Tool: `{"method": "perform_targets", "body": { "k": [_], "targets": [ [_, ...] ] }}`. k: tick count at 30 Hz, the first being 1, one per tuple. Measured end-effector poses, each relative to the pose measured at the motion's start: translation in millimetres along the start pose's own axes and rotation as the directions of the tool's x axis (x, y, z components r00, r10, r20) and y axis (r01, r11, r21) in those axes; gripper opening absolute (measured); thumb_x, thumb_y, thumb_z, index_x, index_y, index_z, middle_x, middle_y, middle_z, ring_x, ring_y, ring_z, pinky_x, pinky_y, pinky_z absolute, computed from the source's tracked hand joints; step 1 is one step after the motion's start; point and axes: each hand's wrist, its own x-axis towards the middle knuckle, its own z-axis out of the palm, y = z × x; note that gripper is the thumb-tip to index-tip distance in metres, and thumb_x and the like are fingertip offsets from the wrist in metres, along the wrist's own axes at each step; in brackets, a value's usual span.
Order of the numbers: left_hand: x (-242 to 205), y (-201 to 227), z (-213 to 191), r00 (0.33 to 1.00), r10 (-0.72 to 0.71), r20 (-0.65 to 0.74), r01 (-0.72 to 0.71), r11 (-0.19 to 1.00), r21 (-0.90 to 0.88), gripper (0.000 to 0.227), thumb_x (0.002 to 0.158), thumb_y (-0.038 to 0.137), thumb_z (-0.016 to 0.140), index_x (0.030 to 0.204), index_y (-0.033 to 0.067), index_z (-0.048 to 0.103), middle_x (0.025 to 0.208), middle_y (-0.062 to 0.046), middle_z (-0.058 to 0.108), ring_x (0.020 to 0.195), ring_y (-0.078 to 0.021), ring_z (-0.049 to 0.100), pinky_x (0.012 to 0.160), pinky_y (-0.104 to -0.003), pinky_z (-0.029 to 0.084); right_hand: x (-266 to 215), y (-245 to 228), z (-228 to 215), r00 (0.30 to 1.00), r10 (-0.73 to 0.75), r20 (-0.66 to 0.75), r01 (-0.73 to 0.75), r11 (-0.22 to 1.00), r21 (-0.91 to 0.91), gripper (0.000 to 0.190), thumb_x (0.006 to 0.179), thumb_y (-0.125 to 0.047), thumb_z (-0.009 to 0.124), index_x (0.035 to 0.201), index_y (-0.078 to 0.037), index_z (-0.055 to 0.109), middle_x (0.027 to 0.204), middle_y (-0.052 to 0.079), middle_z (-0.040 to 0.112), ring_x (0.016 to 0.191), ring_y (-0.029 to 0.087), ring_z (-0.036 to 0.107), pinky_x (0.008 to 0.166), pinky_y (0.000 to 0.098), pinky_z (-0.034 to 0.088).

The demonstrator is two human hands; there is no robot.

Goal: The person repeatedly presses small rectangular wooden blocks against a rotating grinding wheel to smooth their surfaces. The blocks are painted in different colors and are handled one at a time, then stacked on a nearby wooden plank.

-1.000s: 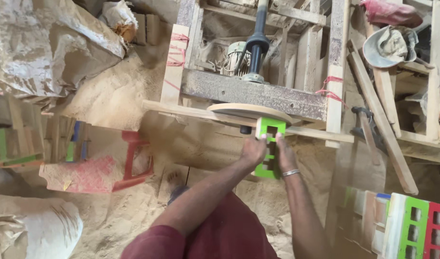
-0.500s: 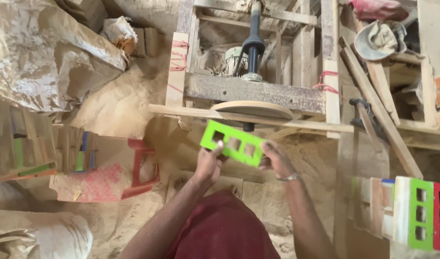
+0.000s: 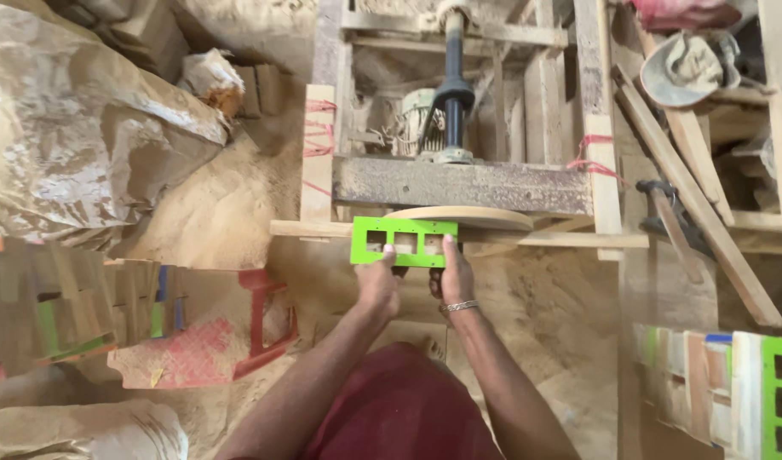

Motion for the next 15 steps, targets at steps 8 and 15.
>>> {"method": "perform_targets", "body": {
  "k": [8,15],
  "targets": [
    [-2.3,-78.8,54.9,0.991,0.087,-0.104,-0.089,0.996,-0.02,0.058,0.091,-0.004,0.059,0.145,0.0078,0.042,0.134,-0.012,0.057,0.115,-0.0262,0.062,0.092,-0.039,0.058,14.5,-15.6,-65.5,0.986,0.076,-0.145,-0.066,0.995,0.076,0.056,0.096,-0.065,0.058,0.072,-0.015,0.054,0.05,-0.004,0.044,0.035,0.009,0.038,0.033,0.0267,0.027],
    [6.3,-146.9,94.7,0.986,0.093,-0.139,-0.047,0.952,0.301,0.058,0.098,0.011,0.067,0.144,-0.0005,0.034,0.135,-0.018,0.057,0.121,-0.0264,0.059,0.101,-0.036,0.049,28.9,-27.7,-126.7,0.979,0.088,-0.185,-0.076,0.995,0.069,0.056,0.093,-0.071,0.056,0.076,-0.018,0.056,0.052,-0.003,0.044,0.037,0.009,0.04,0.034,0.0262,0.03]
  ]
}}
